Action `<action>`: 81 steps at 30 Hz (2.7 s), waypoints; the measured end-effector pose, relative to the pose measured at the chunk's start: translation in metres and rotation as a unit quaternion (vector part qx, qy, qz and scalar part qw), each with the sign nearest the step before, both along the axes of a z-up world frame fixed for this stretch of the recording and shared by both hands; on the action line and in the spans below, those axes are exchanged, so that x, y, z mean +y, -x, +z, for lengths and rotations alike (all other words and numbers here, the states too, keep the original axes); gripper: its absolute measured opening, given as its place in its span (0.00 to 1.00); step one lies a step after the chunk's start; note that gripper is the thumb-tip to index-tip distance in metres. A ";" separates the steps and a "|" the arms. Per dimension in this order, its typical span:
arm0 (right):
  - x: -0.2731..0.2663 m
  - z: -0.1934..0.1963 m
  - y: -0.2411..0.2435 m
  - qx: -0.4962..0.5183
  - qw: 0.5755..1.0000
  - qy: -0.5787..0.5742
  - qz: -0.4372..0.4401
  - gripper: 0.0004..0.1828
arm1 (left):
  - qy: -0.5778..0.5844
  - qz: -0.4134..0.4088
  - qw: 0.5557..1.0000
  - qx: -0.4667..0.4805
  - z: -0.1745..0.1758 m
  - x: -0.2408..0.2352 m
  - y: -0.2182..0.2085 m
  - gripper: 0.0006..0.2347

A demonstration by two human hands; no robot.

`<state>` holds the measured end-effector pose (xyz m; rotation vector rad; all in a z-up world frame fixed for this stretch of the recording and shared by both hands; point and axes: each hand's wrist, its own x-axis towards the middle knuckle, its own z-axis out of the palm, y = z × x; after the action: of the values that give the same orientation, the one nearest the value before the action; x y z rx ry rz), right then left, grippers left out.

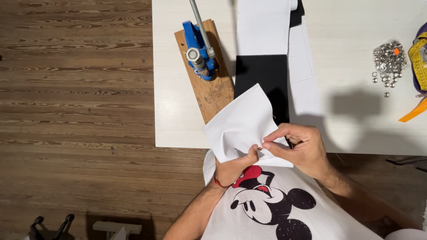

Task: Attaching metal eyelets to fabric strips using a manual hand press

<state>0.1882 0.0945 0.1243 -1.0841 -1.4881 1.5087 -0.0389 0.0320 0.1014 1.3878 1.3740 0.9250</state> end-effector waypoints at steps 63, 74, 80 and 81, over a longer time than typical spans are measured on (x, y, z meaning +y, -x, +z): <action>0.111 -0.135 0.110 0.062 0.981 0.136 0.125 0.33 | 0.163 0.346 0.867 -0.319 -0.074 0.077 0.064 0.41; 0.172 -0.176 0.151 0.056 0.996 0.036 0.054 0.29 | 0.102 0.365 0.852 -0.362 -0.157 0.144 0.110 0.39; 0.183 -0.175 0.160 0.044 0.998 0.028 0.043 0.29 | 0.142 0.372 0.851 -0.343 -0.174 0.145 0.120 0.42; 0.184 -0.178 0.160 0.040 0.998 0.018 0.043 0.30 | 0.155 0.366 0.857 -0.327 -0.182 0.142 0.122 0.43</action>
<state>0.0285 0.2780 -0.0536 -0.9786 -1.4736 1.6257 -0.1605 0.1741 -0.0806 0.1986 1.4110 1.4145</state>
